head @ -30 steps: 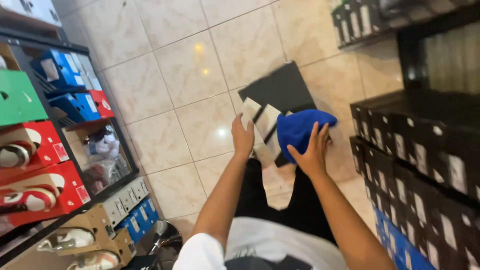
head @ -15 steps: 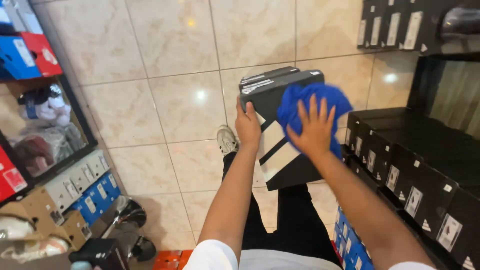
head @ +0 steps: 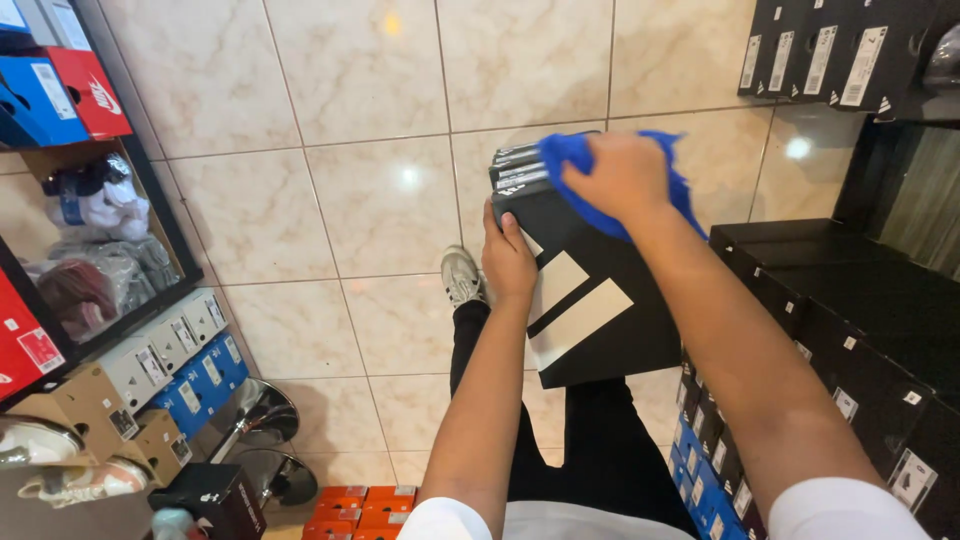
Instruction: Cleaning shoe boxes and shoes using a cloth in a storage area
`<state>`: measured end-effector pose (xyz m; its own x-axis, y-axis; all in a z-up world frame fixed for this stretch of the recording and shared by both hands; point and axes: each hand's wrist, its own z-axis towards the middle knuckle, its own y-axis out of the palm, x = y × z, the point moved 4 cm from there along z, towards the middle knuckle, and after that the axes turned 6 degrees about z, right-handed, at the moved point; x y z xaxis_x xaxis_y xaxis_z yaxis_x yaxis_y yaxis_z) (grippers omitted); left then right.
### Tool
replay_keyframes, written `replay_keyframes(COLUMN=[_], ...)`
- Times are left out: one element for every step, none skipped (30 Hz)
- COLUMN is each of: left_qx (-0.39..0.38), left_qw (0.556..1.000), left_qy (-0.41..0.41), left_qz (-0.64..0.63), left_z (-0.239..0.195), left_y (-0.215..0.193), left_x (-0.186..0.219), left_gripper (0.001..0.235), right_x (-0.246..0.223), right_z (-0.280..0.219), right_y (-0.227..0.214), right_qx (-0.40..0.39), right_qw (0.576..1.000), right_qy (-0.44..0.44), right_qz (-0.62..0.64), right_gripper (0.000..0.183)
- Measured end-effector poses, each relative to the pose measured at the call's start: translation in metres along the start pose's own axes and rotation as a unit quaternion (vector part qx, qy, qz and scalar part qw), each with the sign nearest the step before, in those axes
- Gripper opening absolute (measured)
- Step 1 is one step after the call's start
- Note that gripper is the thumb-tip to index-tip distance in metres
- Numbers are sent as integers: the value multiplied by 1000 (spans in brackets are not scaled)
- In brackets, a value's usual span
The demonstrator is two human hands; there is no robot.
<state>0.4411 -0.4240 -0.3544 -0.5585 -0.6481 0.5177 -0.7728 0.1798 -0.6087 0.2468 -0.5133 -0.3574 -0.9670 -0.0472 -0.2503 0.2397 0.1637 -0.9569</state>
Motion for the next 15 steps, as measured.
replay_keyframes(left_qx=[1,2,4,1,8,17,17,23,29,28,35,41,40,45,50], left_qw=[1000,1000,1000,1000,1000,999,999,999,999,999,999,999,999,999,998], left_qy=[3,4,5,5,16,31,34,26,18,19,20,22,23,25,26], left_qz=[0,-3,-6,-5,-20,-35,-35,-24,-13,-12,-4,3,4,10,16], left_z=[2,1,0,-2,-5,-4,-4,-3,-2,-2,-3,-3,-2,-2,-2], left_y=[-1,-1,-1,-2,-3,-4,-4,-6,-8,-6,-5,-3,-3,-3,-3], left_x=[0,0,-1,-2,-2,0,3,4,4,3,1,1,2,2,2], left_gripper=[56,57,59,59,54,51,51,52,55,55,55,56,56,56,56], right_x=[-9,-18,-26,-40,-57,-73,-70,-68,-66,-48,-27,-5,-4,-2,1], right_z=[-12,-26,-40,-70,-99,-125,-160,-195,-229,-249,-269,-288,-260,-235,-211], right_y=[-4,-11,-18,-5,12,29,34,40,47,51,56,60,43,20,-1], right_qx=[3,42,82,80,22,-31,-29,-40,-51,-51,-46,-42,-41,21,82], right_qw=[1000,999,996,996,997,994,994,996,996,996,998,998,998,995,987], right_qy=[0,-13,-26,-23,-60,-97,-95,-67,-39,-38,8,54,55,82,109], right_qz=[0,20,40,39,43,46,45,53,61,62,38,14,14,48,80], right_gripper=[57,52,76,76,90,104,104,96,89,89,90,92,92,96,101])
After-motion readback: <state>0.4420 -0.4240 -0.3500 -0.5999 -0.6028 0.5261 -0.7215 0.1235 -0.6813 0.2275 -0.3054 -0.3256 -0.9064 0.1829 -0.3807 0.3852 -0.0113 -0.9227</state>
